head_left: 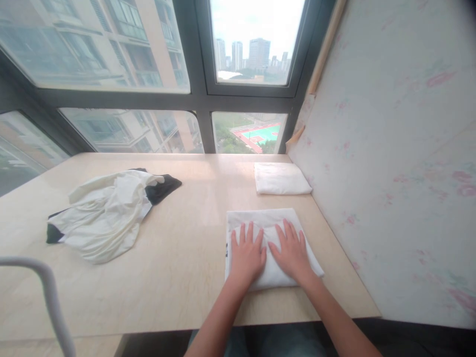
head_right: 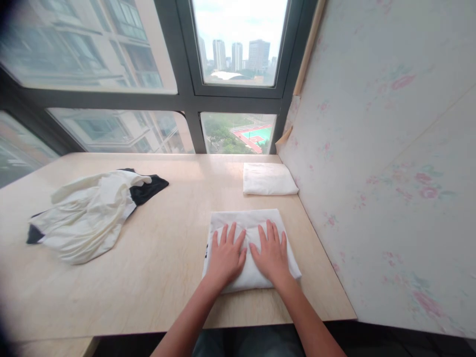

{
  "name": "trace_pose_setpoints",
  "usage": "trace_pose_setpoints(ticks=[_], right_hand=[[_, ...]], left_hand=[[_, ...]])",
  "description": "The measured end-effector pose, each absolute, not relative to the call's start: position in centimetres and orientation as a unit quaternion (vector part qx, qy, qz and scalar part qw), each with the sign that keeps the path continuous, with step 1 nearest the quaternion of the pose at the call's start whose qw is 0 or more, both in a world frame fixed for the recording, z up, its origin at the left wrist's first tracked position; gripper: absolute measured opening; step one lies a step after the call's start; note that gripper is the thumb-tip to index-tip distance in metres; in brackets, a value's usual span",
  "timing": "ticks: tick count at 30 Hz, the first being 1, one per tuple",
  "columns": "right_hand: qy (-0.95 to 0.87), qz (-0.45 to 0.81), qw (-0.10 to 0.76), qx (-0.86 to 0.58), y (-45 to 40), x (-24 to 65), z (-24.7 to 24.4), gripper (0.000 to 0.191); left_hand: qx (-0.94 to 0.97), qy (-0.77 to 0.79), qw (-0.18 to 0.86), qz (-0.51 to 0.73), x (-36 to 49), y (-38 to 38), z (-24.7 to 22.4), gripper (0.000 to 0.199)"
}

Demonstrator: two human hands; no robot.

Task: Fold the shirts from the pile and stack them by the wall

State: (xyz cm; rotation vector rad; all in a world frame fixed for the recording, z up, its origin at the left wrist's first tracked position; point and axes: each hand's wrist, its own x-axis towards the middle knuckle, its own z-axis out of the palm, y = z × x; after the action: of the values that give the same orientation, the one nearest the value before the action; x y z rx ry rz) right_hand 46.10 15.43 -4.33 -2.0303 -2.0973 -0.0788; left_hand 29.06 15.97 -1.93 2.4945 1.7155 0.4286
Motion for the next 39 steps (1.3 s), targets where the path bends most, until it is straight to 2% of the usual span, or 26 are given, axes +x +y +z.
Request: trace_pose_setpoints(ticks=[5,11,25,29,33,36,39], right_hand=[[-0.658,-0.021,0.072,-0.750,18.1,51.8,-4.7,0.062],[-0.664,-0.051,0.077,-0.742,21.4,56.1,-5.3,0.059],[-0.689,-0.074,0.129,-0.709,20.8,56.6,-5.9,0.053],[-0.692,-0.058,0.173,-0.699,17.3,54.0,-6.2,0.051],[-0.674,-0.017,0.264,-0.690,13.7,52.4,-5.9,0.052],[-0.619,0.017,0.321,-0.716,11.7,52.5,-5.0,0.054],[-0.544,0.064,0.338,-0.765,10.7,53.4,-4.1,0.060]], left_hand=[[0.843,0.516,0.062,0.140,34.0,19.5,-2.0,0.055],[0.838,0.520,0.058,0.151,37.6,22.0,-1.9,0.054],[0.833,0.523,0.083,0.162,37.0,21.0,-2.1,0.057],[0.838,0.509,0.095,0.170,34.0,18.1,-2.0,0.054],[0.838,0.487,0.128,0.210,29.6,15.6,-2.3,0.040],[0.756,0.568,0.105,0.310,26.6,14.6,-2.8,0.039],[0.649,0.660,0.113,0.361,25.1,14.3,-2.7,0.048]])
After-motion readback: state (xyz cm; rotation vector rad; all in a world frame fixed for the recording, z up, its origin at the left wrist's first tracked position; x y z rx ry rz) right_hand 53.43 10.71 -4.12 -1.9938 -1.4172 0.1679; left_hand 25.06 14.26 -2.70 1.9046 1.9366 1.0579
